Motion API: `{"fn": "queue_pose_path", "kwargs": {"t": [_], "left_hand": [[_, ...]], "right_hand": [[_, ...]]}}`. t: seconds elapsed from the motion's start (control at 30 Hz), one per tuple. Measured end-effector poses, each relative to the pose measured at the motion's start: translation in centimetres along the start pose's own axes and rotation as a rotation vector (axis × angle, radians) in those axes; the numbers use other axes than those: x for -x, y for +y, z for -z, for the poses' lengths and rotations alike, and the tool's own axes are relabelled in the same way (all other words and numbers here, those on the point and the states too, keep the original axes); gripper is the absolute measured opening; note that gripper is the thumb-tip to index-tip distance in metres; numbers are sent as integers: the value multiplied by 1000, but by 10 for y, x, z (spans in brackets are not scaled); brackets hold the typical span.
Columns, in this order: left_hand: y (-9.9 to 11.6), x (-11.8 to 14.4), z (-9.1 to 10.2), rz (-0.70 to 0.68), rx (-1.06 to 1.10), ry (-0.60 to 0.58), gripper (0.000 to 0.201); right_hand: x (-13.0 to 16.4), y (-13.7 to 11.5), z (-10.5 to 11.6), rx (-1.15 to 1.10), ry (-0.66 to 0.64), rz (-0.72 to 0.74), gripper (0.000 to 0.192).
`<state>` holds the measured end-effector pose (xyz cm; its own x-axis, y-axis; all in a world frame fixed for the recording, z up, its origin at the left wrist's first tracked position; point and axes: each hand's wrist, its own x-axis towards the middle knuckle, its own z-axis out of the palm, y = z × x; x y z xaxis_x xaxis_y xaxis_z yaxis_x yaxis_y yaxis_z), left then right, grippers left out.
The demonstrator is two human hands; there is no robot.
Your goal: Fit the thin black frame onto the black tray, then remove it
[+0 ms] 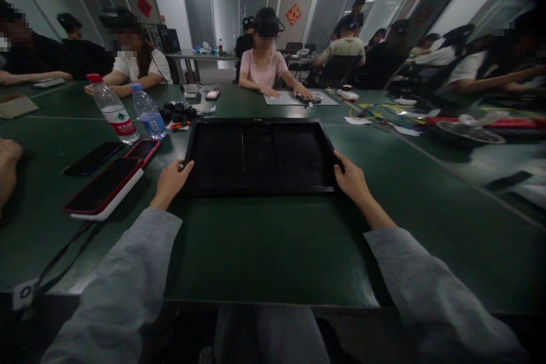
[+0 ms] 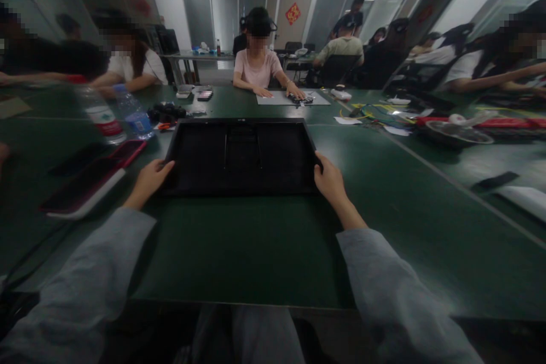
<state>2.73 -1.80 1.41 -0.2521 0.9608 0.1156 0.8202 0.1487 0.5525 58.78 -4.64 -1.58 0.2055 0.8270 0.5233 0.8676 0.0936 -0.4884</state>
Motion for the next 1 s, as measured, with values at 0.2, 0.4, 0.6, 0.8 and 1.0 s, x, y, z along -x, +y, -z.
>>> {"fn": "queue_pose_path", "kwargs": {"t": [0.2,0.4,0.6,0.8,1.0], "left_hand": [[2,3,2,-5,3,-5,62],[3,3,1,-6,0,0,58],[3,3,1,-16,-18,17,55],[6,6,3,-7,-23,2,55],[3,3,2,-2,-20,3,57]], "right_hand": [[0,1,0,-5,7,9,57],[0,2,-1,2,1,0,57],[1,1,0,-19,-10,0,57],[-3,4,-1,-218,-16,-79,57],[-5,5,7,-590,-237,-386,70]]}}
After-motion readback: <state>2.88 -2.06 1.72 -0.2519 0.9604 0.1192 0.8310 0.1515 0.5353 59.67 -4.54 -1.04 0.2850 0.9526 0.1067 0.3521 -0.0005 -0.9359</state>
